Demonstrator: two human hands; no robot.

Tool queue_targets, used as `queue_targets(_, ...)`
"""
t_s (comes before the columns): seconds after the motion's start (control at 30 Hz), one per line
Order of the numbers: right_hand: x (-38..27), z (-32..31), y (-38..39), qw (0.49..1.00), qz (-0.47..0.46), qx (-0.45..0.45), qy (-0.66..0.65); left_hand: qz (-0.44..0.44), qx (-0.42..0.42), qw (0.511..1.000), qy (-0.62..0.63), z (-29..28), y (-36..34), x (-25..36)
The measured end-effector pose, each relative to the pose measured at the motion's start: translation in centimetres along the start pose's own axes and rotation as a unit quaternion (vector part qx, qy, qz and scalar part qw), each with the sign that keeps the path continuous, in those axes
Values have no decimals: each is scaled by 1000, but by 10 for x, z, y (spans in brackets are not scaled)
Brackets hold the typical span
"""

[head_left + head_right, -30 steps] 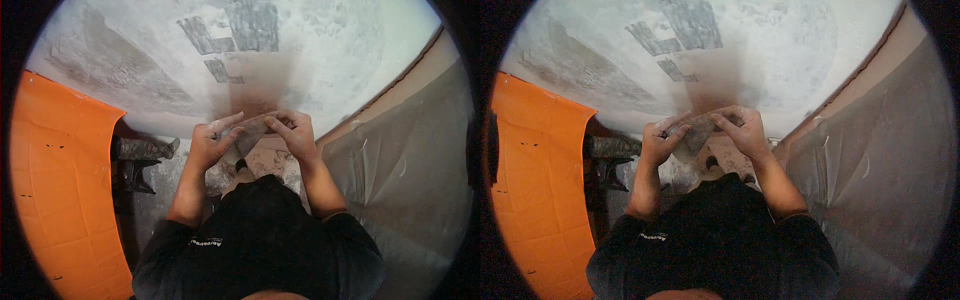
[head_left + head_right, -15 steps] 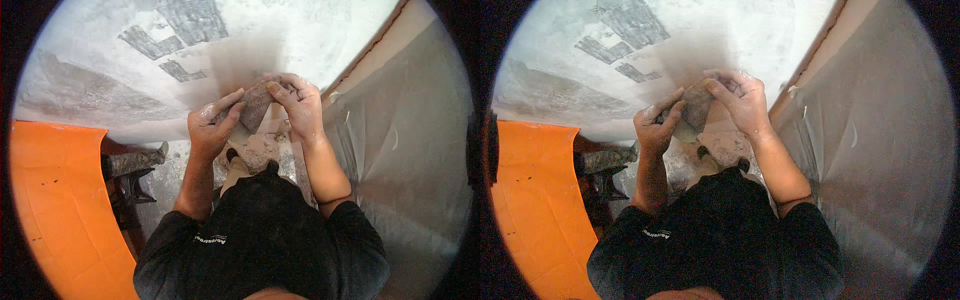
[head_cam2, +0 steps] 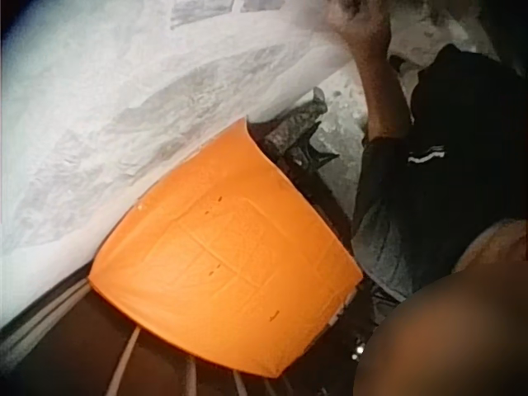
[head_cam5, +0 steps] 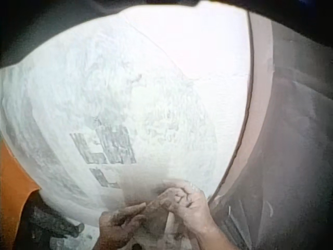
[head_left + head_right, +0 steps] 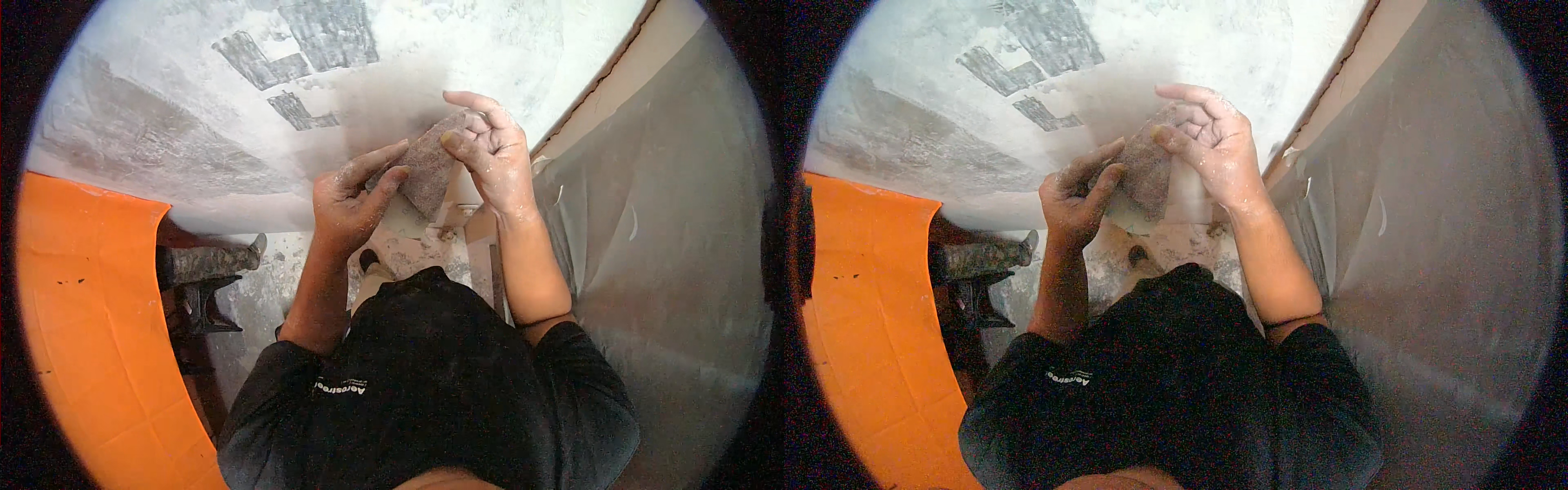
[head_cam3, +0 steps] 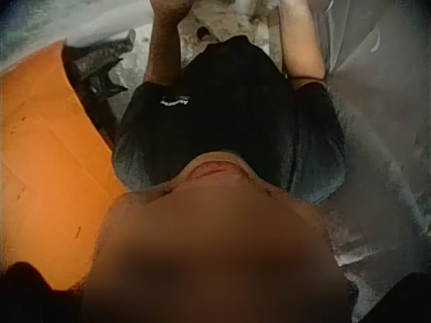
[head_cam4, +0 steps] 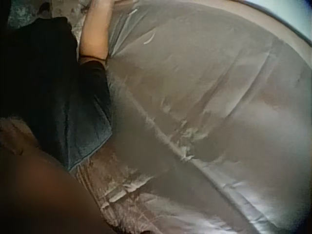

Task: Repairing holes and cracks in a wall using putty and sandpaper.

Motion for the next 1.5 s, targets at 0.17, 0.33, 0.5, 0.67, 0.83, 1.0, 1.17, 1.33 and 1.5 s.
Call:
queue_targets(0.17, -17, -1, -7, 986, -26, -87, 139, 15, 2, 991, -131, -4, -2, 8)
queue_targets(0.33, -19, -6, -9, 948, -20, -194, 250, 12, 7, 986, -168, -14, -2, 6)
queue_targets(0.5, -13, -4, -2, 934, 0, -244, 259, -62, 21, 985, -157, -25, 0, -11)
queue_targets(0.67, 7, -11, 6, 956, 100, -172, 214, -50, -45, 997, -49, -21, 14, -13)
queue_targets(0.83, 8, -16, 3, 956, 52, -165, 238, 74, -60, 981, -171, -17, 12, 5)
queue_targets(1.0, -4, -4, -9, 971, 14, -181, 155, -55, -22, 998, 27, -34, -1, -27)
queue_targets(1.17, 4, -18, -2, 966, 120, -166, 161, -57, -16, 995, 83, -29, 0, -23)
queue_targets(1.33, 6, -25, 2, 969, 78, -161, 168, -58, -44, 996, -50, -25, -1, -33)
queue_targets(1.5, 8, -31, 9, 970, 72, -128, 193, 55, 39, 974, -216, -21, 7, -7)
Point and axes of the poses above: each hand's wrist, its own y-axis away from the middle knuckle, its own z-axis out of the palm, x = y × z, the point moved 7 cm from there along -y, towards the middle knuckle, and after that the axes turned 12 degrees about -z, right-handed, at the moved point
